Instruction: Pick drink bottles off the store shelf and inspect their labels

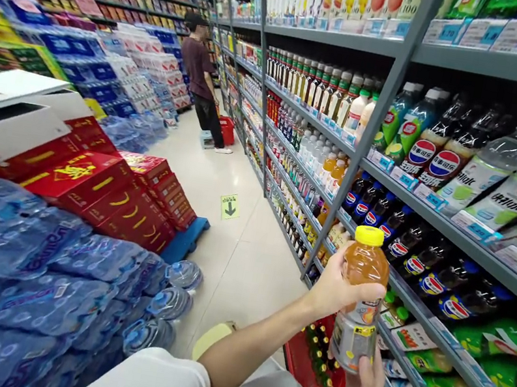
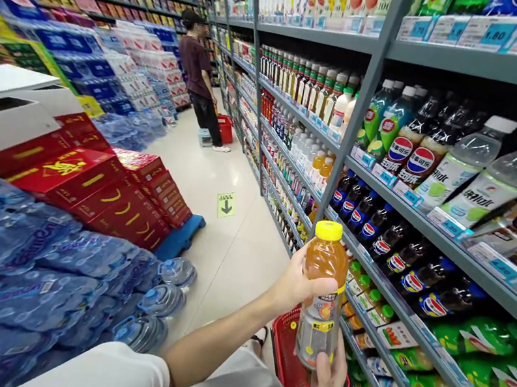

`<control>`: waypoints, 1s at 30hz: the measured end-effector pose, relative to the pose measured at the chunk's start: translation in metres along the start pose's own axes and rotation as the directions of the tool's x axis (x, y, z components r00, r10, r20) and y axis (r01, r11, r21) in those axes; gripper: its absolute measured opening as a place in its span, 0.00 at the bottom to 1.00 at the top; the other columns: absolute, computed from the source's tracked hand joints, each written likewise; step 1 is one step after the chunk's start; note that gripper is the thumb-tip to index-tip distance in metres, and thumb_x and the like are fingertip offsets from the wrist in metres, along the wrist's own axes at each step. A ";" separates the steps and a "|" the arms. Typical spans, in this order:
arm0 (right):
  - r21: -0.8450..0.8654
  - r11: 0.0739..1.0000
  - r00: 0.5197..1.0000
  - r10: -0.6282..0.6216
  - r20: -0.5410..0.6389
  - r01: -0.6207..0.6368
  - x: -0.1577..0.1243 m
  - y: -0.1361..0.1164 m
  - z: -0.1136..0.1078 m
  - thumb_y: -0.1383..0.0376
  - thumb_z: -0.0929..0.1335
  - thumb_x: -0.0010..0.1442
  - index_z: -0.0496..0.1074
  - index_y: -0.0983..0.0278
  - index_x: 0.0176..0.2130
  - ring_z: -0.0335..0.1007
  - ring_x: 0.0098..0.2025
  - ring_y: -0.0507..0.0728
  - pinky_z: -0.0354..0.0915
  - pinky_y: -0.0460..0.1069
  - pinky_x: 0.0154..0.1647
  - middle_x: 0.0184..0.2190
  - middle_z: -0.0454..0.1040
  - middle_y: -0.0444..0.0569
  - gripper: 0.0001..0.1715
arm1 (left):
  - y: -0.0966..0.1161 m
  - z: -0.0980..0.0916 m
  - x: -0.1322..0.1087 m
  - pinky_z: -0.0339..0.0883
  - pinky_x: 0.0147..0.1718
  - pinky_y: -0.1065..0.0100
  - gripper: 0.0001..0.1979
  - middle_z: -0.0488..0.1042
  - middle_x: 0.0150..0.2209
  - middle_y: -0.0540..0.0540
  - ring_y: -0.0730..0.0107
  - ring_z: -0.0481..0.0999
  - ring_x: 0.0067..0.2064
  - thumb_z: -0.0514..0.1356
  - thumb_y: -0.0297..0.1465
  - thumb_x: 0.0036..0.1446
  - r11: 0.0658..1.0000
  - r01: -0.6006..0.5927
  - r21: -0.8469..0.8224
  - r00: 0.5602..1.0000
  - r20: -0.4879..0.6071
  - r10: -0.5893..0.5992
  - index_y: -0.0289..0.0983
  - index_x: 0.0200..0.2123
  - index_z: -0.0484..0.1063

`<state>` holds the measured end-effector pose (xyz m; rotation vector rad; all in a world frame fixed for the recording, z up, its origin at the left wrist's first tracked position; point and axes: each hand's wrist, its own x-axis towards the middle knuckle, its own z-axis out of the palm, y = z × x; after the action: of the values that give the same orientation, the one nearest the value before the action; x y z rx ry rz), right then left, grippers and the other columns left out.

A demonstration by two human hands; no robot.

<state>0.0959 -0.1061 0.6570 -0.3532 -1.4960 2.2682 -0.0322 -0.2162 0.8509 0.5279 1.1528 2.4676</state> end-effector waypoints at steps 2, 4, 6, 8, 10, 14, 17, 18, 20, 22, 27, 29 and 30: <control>0.060 0.998 0.999 -0.007 0.032 0.005 -0.002 0.002 0.001 0.49 0.75 0.61 0.75 0.63 0.64 0.83 0.50 0.72 0.78 0.65 0.50 0.52 0.82 0.64 0.38 | 0.000 0.003 -0.004 0.73 0.51 0.62 0.43 0.78 0.47 0.42 0.65 0.79 0.44 0.83 0.35 0.36 1.000 -0.026 0.007 0.998 0.054 0.026 0.36 0.54 0.67; 0.090 0.996 0.999 -0.030 0.028 0.027 -0.007 0.003 0.005 0.49 0.74 0.64 0.75 0.59 0.63 0.83 0.50 0.71 0.79 0.65 0.48 0.54 0.82 0.61 0.34 | -0.001 0.007 -0.007 0.74 0.51 0.59 0.44 0.78 0.48 0.41 0.60 0.81 0.45 0.82 0.38 0.39 0.998 -0.056 0.017 0.994 0.095 0.054 0.38 0.56 0.65; 0.086 0.995 0.998 -0.052 0.028 0.049 -0.012 0.002 0.010 0.48 0.72 0.66 0.74 0.55 0.63 0.83 0.50 0.70 0.79 0.66 0.48 0.56 0.82 0.57 0.31 | -0.004 0.010 -0.009 0.74 0.50 0.59 0.45 0.77 0.50 0.40 0.58 0.81 0.46 0.82 0.39 0.40 0.995 -0.085 0.050 0.992 0.093 0.080 0.38 0.58 0.65; 0.065 0.996 0.996 -0.068 0.064 0.064 -0.015 -0.001 0.015 0.46 0.71 0.67 0.74 0.54 0.62 0.83 0.51 0.70 0.78 0.67 0.48 0.55 0.82 0.56 0.30 | -0.006 0.013 -0.010 0.75 0.50 0.60 0.44 0.77 0.51 0.39 0.59 0.81 0.46 0.81 0.40 0.43 0.989 -0.111 0.095 0.992 0.071 0.105 0.38 0.59 0.65; 0.032 0.995 0.991 -0.093 0.096 0.090 -0.016 -0.006 0.018 0.44 0.71 0.66 0.76 0.55 0.60 0.83 0.50 0.70 0.78 0.67 0.49 0.51 0.83 0.56 0.30 | -0.007 0.016 -0.010 0.75 0.49 0.62 0.41 0.77 0.50 0.40 0.60 0.81 0.45 0.80 0.40 0.46 0.983 -0.128 0.135 0.991 0.064 0.121 0.38 0.59 0.65; -0.016 0.984 0.983 -0.178 0.046 0.179 -0.014 -0.017 0.023 0.43 0.68 0.68 0.78 0.57 0.58 0.82 0.47 0.68 0.76 0.68 0.52 0.43 0.84 0.55 0.29 | -0.009 0.022 -0.009 0.75 0.49 0.64 0.36 0.77 0.46 0.42 0.64 0.80 0.44 0.79 0.37 0.48 0.977 -0.149 0.155 0.987 0.082 0.138 0.37 0.56 0.65; -0.019 0.976 0.976 -0.214 0.041 0.215 -0.012 -0.024 0.028 0.44 0.67 0.70 0.78 0.57 0.59 0.82 0.48 0.68 0.75 0.68 0.53 0.43 0.84 0.54 0.29 | -0.012 0.024 -0.009 0.75 0.47 0.66 0.35 0.78 0.45 0.43 0.65 0.80 0.43 0.78 0.35 0.49 0.975 -0.151 0.161 0.986 0.100 0.136 0.38 0.56 0.66; -0.013 0.975 0.975 -0.219 0.042 0.220 -0.012 -0.025 0.030 0.44 0.66 0.70 0.78 0.56 0.60 0.82 0.48 0.68 0.75 0.69 0.53 0.44 0.84 0.55 0.30 | -0.012 0.025 -0.009 0.75 0.47 0.66 0.35 0.78 0.46 0.44 0.65 0.80 0.43 0.78 0.35 0.49 0.974 -0.151 0.169 0.986 0.099 0.136 0.38 0.56 0.66; 0.008 0.977 0.976 -0.212 0.055 0.212 -0.012 -0.027 0.033 0.43 0.64 0.71 0.77 0.56 0.62 0.82 0.48 0.69 0.76 0.69 0.53 0.47 0.84 0.56 0.31 | -0.014 0.026 -0.010 0.75 0.47 0.65 0.36 0.78 0.46 0.43 0.64 0.80 0.43 0.78 0.36 0.49 0.971 -0.148 0.186 0.986 0.098 0.132 0.39 0.57 0.66; 0.051 0.982 0.980 -0.186 0.067 0.183 -0.012 -0.026 0.034 0.43 0.62 0.72 0.76 0.56 0.63 0.83 0.46 0.68 0.77 0.68 0.51 0.47 0.84 0.56 0.32 | -0.016 0.025 -0.010 0.75 0.48 0.64 0.37 0.77 0.48 0.43 0.62 0.80 0.45 0.78 0.37 0.49 0.971 -0.137 0.195 0.988 0.100 0.120 0.39 0.58 0.66; 0.197 0.971 0.987 -0.149 0.054 0.136 -0.012 -0.012 0.027 0.46 0.67 0.70 0.77 0.54 0.62 0.82 0.54 0.70 0.80 0.65 0.47 0.51 0.84 0.57 0.29 | -0.016 0.022 -0.007 0.75 0.48 0.61 0.38 0.76 0.48 0.41 0.59 0.80 0.45 0.77 0.37 0.50 0.970 -0.152 0.188 0.980 0.160 0.122 0.38 0.59 0.65; 0.228 0.965 0.990 -0.139 0.030 0.129 -0.014 -0.007 0.024 0.47 0.70 0.68 0.77 0.52 0.62 0.81 0.57 0.70 0.81 0.65 0.48 0.56 0.82 0.55 0.28 | -0.016 0.020 -0.005 0.75 0.47 0.62 0.37 0.75 0.47 0.40 0.61 0.79 0.44 0.76 0.36 0.50 0.969 -0.184 0.168 0.968 0.203 0.149 0.37 0.59 0.65; 0.240 0.964 0.992 -0.121 0.020 0.113 -0.014 -0.005 0.022 0.48 0.72 0.66 0.76 0.51 0.63 0.80 0.58 0.70 0.81 0.65 0.50 0.57 0.81 0.55 0.29 | -0.016 0.019 -0.004 0.75 0.46 0.62 0.36 0.75 0.47 0.40 0.61 0.79 0.44 0.76 0.35 0.51 0.967 -0.203 0.154 0.960 0.225 0.165 0.37 0.59 0.65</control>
<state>0.1005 -0.1290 0.6706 -0.1513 -1.2065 2.3360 -0.0165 -0.1963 0.8496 0.9655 1.2907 2.3993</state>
